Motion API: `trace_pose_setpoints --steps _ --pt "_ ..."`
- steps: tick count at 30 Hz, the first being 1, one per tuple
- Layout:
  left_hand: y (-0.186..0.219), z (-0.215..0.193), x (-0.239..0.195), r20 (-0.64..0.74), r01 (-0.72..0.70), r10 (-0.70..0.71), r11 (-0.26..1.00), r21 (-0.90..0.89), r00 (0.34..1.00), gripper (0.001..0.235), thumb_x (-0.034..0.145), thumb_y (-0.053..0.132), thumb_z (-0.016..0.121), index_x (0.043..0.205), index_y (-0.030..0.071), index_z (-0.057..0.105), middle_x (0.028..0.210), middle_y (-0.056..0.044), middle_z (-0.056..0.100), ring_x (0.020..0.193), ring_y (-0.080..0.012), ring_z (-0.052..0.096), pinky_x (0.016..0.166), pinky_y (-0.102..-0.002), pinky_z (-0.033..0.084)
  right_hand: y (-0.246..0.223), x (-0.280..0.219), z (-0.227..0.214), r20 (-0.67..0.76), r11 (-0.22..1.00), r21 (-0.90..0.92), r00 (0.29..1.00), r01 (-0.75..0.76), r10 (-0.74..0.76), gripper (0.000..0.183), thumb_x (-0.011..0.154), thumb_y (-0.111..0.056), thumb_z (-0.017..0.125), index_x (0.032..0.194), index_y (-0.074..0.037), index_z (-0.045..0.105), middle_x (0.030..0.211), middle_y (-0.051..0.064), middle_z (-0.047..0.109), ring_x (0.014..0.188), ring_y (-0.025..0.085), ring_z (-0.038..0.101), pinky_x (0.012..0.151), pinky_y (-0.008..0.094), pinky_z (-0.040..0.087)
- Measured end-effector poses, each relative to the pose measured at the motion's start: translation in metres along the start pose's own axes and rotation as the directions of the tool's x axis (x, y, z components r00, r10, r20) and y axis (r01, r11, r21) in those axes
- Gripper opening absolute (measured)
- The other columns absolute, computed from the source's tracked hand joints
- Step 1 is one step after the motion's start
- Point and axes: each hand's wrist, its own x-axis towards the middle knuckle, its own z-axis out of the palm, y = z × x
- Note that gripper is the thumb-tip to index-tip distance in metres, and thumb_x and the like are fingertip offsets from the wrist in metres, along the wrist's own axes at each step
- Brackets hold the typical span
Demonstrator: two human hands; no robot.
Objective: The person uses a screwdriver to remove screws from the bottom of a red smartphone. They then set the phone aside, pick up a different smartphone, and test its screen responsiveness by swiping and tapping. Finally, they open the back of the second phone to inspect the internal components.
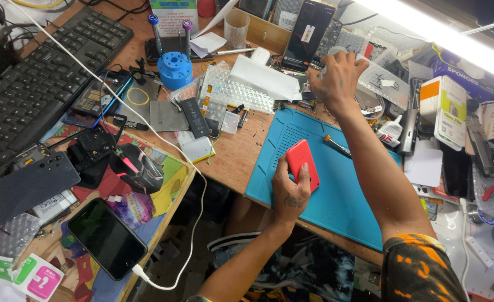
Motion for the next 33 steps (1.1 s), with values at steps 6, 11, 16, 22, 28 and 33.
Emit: trace_pose_setpoints --steps 6,11,16,22,28,33 --pt "0.000 0.001 0.000 -0.024 -0.003 0.004 0.999 0.033 1.000 0.035 0.097 0.022 0.062 0.121 -0.004 0.058 0.102 -0.020 0.069 0.094 -0.0333 0.070 0.085 -0.044 0.055 0.002 0.007 0.012 0.127 0.996 -0.018 0.988 -0.082 0.084 0.041 0.088 -0.048 0.081 0.091 -0.007 0.076 0.101 0.014 0.067 0.107 0.031 0.055 0.100 0.055 0.028" --pt "0.001 0.000 0.000 0.006 0.039 -0.039 0.999 -0.003 0.999 0.036 0.097 0.023 0.061 0.121 -0.004 0.058 0.100 -0.020 0.069 0.093 -0.0331 0.070 0.083 -0.043 0.056 -0.005 0.018 0.029 0.169 0.991 -0.089 0.980 -0.096 0.110 0.059 0.081 -0.061 0.083 0.089 -0.003 0.077 0.093 0.015 0.069 0.104 0.035 0.055 0.096 0.061 0.026" --pt "0.002 0.000 0.001 -0.009 0.012 -0.012 1.000 0.013 1.000 0.037 0.098 0.022 0.061 0.123 -0.005 0.057 0.103 -0.022 0.069 0.095 -0.0349 0.069 0.086 -0.044 0.055 -0.014 0.023 0.033 0.189 0.990 -0.059 0.973 -0.127 0.136 0.060 0.082 -0.063 0.082 0.081 -0.003 0.078 0.090 0.017 0.069 0.102 0.036 0.056 0.098 0.062 0.026" --pt "0.002 0.000 0.001 -0.011 0.011 -0.011 1.000 0.009 1.000 0.037 0.097 0.020 0.062 0.123 -0.005 0.057 0.104 -0.022 0.069 0.097 -0.0360 0.069 0.086 -0.044 0.055 -0.017 0.027 0.032 0.201 0.989 -0.069 0.969 -0.130 0.141 0.064 0.082 -0.066 0.081 0.074 -0.003 0.077 0.087 0.018 0.071 0.099 0.036 0.057 0.097 0.064 0.025" --pt "0.003 0.000 0.001 -0.011 0.013 -0.013 1.000 0.008 1.000 0.037 0.097 0.020 0.062 0.123 -0.005 0.057 0.104 -0.022 0.069 0.097 -0.0358 0.069 0.086 -0.044 0.055 -0.019 0.029 0.032 0.190 0.988 -0.094 0.972 -0.124 0.140 0.069 0.081 -0.069 0.081 0.075 0.000 0.077 0.084 0.018 0.071 0.098 0.036 0.058 0.097 0.063 0.025" --pt "0.004 -0.001 0.001 0.002 0.021 -0.021 0.999 0.025 1.000 0.037 0.098 0.020 0.062 0.123 -0.005 0.057 0.104 -0.022 0.069 0.097 -0.0360 0.069 0.086 -0.044 0.055 -0.020 0.030 0.032 0.173 0.989 -0.099 0.976 -0.114 0.130 0.071 0.083 -0.070 0.081 0.075 0.000 0.076 0.085 0.019 0.072 0.098 0.035 0.058 0.099 0.064 0.025"
